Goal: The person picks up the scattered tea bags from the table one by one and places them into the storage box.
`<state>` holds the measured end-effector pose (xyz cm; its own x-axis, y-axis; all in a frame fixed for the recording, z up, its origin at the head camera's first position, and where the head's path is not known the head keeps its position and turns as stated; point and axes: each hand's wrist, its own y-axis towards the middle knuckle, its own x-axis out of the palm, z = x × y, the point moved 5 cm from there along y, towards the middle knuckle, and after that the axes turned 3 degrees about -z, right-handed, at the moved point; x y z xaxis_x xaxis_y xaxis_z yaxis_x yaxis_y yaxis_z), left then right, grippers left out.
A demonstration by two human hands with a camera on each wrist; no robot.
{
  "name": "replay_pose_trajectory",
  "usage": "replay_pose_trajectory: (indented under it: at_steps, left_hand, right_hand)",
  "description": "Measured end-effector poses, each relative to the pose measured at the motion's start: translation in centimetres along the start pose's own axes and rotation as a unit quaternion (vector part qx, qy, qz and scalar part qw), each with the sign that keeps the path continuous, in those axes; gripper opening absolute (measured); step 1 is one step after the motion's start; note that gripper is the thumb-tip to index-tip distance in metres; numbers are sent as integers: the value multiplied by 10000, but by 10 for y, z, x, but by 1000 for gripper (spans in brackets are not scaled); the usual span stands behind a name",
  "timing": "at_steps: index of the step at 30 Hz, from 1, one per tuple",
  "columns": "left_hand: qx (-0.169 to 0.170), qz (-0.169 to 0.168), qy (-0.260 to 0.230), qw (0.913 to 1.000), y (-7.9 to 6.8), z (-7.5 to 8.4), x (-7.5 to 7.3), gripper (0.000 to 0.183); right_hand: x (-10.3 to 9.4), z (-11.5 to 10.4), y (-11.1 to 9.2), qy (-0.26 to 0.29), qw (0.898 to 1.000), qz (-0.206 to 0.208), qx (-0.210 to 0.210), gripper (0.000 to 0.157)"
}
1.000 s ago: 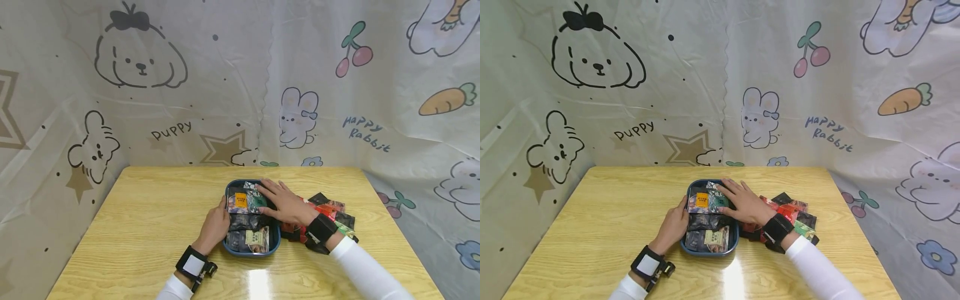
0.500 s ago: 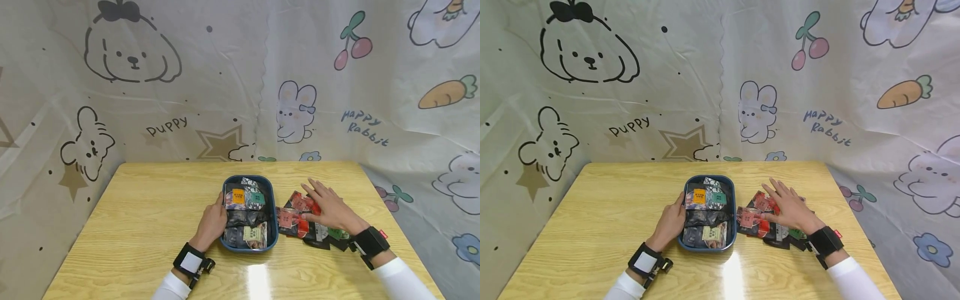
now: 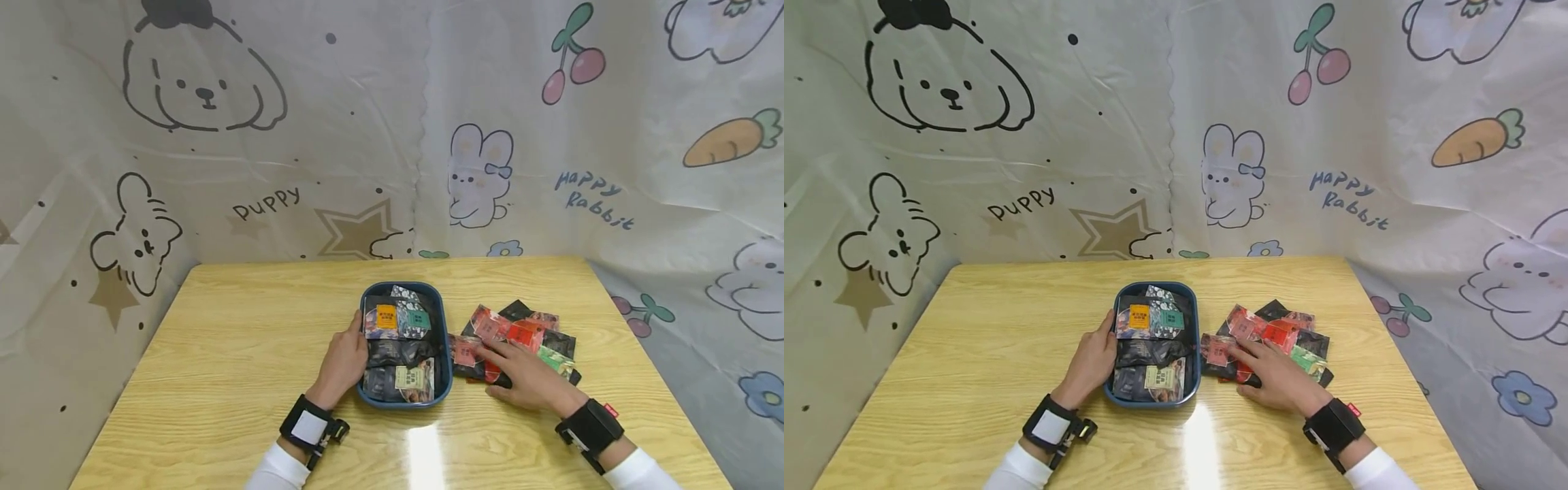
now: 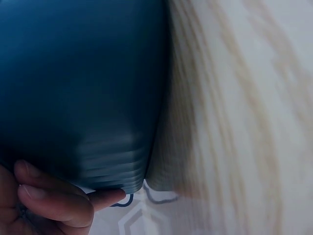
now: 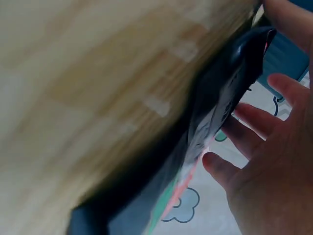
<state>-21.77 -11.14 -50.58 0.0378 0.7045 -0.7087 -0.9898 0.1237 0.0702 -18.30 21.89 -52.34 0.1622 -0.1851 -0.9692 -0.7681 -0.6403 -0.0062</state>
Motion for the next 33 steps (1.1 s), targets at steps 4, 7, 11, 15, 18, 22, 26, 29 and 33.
replay_pose_trajectory:
  at_steps: [4, 7, 11, 15, 18, 22, 26, 29, 33]
  left_hand:
    - [-3, -13, -48, 10000, 0, 0, 0, 51]
    - [-9, 31, -60, 10000, -1, 1, 0, 51]
    - [35, 37, -16, 10000, -1, 1, 0, 51]
    - [4, 21, -18, 10000, -1, 1, 0, 52]
    - [-11, 40, -24, 10000, -1, 1, 0, 52]
    - [-6, 57, 9, 10000, -2, 0, 1, 52]
    - [-8, 56, -28, 10000, -2, -1, 1, 52]
    - [-6, 36, -92, 10000, -1, -1, 1, 52]
    - [-6, 3, -147, 9999, 0, -1, 2, 52]
  right_hand:
    - [-3, 1, 2, -68, 9999, -49, 133, 62]
    - [-6, 3, 3, 20, 9997, 31, 261, 55]
    - [-12, 6, 4, 143, 9985, 291, 432, 48]
    - [-20, 9, 4, 242, 9975, 163, 647, 45]
    - [-28, 11, 2, 507, 9956, 25, 793, 40]
    - [-42, 9, -2, 711, 9942, 297, 744, 40]
    - [-61, 3, -1, 431, 9923, 1070, 462, 49]
    - [-76, -4, 5, 347, 9861, 1607, 238, 50]
    - [-89, -23, 19, 480, 9807, 1898, -5, 49]
